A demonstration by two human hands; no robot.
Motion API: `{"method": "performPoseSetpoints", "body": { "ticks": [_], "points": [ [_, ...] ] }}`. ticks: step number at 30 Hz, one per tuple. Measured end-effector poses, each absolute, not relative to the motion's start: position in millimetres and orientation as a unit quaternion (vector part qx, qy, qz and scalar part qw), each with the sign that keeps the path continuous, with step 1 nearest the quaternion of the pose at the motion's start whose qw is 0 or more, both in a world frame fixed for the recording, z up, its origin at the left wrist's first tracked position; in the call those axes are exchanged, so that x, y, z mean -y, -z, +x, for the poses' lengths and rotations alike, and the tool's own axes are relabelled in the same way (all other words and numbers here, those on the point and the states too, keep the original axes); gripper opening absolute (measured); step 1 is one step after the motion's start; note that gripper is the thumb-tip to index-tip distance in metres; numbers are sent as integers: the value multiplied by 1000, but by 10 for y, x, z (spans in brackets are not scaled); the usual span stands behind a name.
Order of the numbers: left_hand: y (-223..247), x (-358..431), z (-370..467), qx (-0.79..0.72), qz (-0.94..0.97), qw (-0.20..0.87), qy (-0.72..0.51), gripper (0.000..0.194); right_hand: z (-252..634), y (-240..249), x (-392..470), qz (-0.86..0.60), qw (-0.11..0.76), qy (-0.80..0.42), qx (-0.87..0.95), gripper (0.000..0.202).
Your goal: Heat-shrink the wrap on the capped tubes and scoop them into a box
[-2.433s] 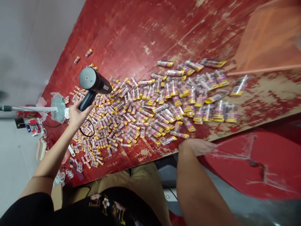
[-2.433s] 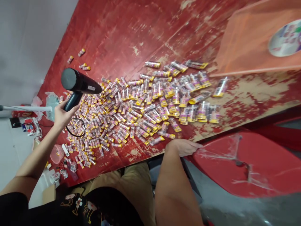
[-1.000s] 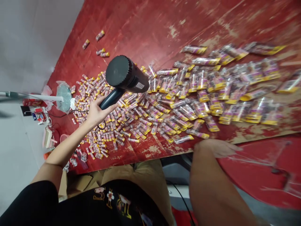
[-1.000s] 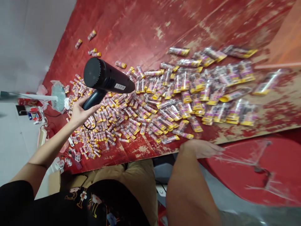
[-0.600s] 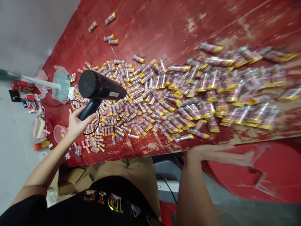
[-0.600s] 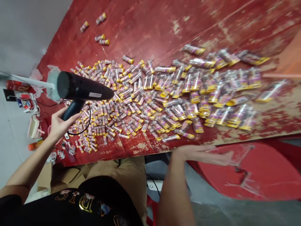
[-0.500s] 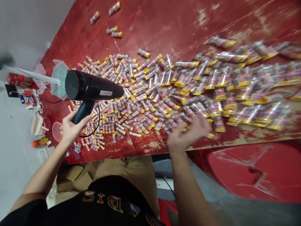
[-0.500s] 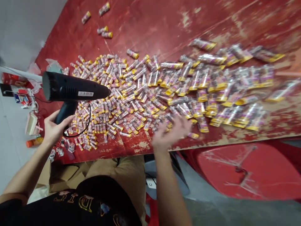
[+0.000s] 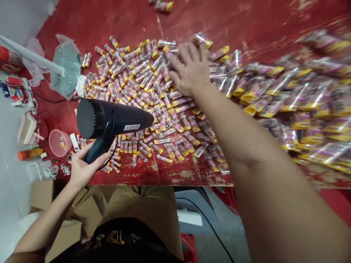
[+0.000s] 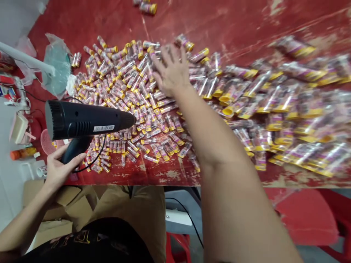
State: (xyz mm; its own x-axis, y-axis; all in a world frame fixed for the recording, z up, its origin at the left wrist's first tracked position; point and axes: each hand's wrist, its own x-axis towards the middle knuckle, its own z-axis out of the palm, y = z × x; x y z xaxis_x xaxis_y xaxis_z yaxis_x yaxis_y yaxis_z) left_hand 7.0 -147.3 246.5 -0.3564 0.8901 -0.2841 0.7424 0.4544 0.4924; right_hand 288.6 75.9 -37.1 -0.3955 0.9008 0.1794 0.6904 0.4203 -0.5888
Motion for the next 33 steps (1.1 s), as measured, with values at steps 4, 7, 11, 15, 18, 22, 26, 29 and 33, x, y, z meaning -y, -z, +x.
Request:
{"method": "performPoseSetpoints", "body": {
  "ticks": [4, 7, 11, 15, 18, 22, 26, 29, 33],
  "points": [
    [-2441, 1523, 12, -818, 494, 253, -155, 49, 2793, 314, -485, -546, 306, -194, 756, 69],
    [-2440, 1569, -31, -820, 484, 258, -161, 47, 2663, 313, 137, -411, 232, -230, 851, 72],
    [-2421, 1612, -36, -820, 481, 261, -167, 45, 2462, 411, 414, -312, 197, -235, 899, 64],
    [-2404, 1638, 13, -818, 494, 252, -153, 40, 2313, 423, -233, -339, 218, -197, 894, 69],
    [-2400, 1655, 46, -818, 499, 246, -144, 38, 2369, 408, -811, -361, 215, -148, 895, 97],
    [-2384, 1679, 58, -814, 503, 251, -143, 39, 2671, 417, -1123, -454, 233, -148, 847, 95],
    [-2351, 1687, 61, -801, 512, 263, -166, 39, 2939, 410, -779, -531, 213, -175, 801, 84],
    [-2327, 1677, 63, -786, 520, 279, -184, 40, 2945, 431, -260, -562, 194, -197, 780, 73],
    [-2282, 1641, 80, -768, 536, 293, -192, 42, 2753, 429, 482, -516, 195, -260, 793, 63]
  ]
}}
